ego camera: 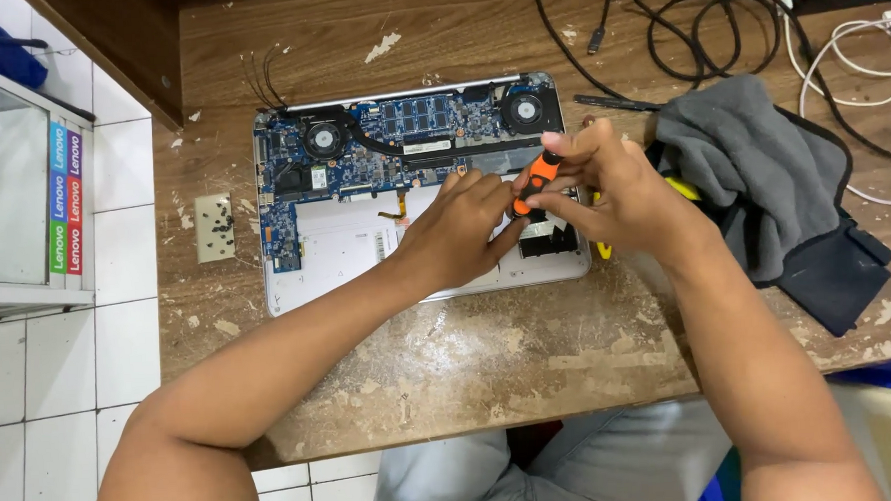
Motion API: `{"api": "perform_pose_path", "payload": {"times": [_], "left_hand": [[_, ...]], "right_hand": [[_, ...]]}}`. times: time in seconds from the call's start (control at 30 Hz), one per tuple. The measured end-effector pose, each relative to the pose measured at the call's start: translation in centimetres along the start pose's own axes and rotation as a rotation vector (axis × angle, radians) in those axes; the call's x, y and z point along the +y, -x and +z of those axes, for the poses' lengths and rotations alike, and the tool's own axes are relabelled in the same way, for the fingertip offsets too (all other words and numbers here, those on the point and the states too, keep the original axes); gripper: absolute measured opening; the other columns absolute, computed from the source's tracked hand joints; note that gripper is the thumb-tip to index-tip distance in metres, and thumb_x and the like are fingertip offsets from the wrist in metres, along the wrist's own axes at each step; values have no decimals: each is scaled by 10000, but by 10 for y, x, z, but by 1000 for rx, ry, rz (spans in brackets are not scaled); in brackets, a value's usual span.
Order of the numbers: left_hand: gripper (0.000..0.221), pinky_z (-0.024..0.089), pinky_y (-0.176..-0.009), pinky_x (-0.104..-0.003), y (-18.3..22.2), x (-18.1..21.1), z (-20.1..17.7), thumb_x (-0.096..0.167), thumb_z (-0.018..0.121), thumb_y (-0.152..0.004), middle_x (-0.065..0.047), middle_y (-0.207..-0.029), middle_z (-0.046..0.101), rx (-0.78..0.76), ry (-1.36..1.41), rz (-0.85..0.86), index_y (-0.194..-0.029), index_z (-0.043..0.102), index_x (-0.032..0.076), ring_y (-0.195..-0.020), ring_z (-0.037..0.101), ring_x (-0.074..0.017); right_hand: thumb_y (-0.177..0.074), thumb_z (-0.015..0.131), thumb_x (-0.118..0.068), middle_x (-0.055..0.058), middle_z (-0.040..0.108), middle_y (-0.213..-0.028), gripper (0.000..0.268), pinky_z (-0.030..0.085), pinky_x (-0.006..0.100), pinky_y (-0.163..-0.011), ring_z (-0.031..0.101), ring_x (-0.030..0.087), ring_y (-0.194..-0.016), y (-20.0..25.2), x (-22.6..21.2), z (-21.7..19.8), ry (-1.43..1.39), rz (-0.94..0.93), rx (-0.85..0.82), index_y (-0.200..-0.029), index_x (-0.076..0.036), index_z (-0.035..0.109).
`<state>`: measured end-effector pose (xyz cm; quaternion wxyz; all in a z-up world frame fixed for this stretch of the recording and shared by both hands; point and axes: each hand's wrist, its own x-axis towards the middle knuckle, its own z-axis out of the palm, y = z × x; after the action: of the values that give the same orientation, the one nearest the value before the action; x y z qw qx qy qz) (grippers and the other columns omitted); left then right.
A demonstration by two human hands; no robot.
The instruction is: Reassembling internal components of a laptop by positioning parts and fastening them with a screwdriver.
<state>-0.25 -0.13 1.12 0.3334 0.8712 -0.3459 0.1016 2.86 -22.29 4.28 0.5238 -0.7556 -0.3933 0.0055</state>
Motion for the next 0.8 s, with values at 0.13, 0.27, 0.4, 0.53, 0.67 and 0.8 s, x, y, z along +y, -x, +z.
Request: {"api": "perform_pose_path", "payload": {"times": [0.13, 0.27, 0.4, 0.53, 0.67, 0.8], "left_hand": [[127, 407, -752, -357, -1, 1, -1, 139, 715, -916, -16, -709, 504, -14, 8, -12, -880, 616, 67, -750, 556, -227], [125, 413, -752, -357, -1, 2, -2, 139, 720, -911, -9, -715, 523, -22, 3, -18, -878, 623, 68, -755, 569, -222], [104, 412, -758, -357, -1, 5, -4, 122, 719, -908, -9, -713, 533, -33, 17, -24, -892, 642, 54, -757, 566, -213], [106, 412, -756, -366, -4, 6, -6, 112, 726, -899, -19, -718, 536, -31, 11, -12, -901, 644, 45, -765, 568, -224], [108, 411, -751, -374, -5, 8, -7, 90, 737, -887, -26, -705, 538, -38, 23, -3, -866, 650, 30, -748, 565, -230], [137, 402, -728, -373, -6, 10, -9, 88, 754, -863, -22, -702, 514, -11, -1, 26, -839, 630, 37, -742, 554, -237]], "right_hand": [[-856, 771, 124, 348, 706, -1036, 514, 638, 443, -721, 767, 400, -819, 2, 5, -1, 51, -10, 3, -1276, 114, 474], [-853, 789, 115, 362, 695, -1028, 519, 634, 455, -723, 762, 426, -816, 0, -2, 2, 86, -24, 12, -1279, 127, 492], [-868, 773, 117, 336, 712, -997, 500, 641, 444, -714, 764, 422, -820, 0, -5, 3, 82, -69, 14, -1283, 117, 495], [-853, 787, 118, 321, 720, -989, 521, 641, 425, -710, 768, 402, -802, -2, -8, 5, 86, -109, 18, -1292, 108, 506], [-848, 811, 83, 280, 744, -987, 545, 642, 400, -684, 771, 354, -786, -1, -7, 5, 161, -149, 26, -1305, 102, 516], [-851, 793, 95, 256, 751, -945, 513, 624, 412, -660, 767, 341, -726, -4, -13, 5, 236, -204, 56, -1304, 103, 551]]}}
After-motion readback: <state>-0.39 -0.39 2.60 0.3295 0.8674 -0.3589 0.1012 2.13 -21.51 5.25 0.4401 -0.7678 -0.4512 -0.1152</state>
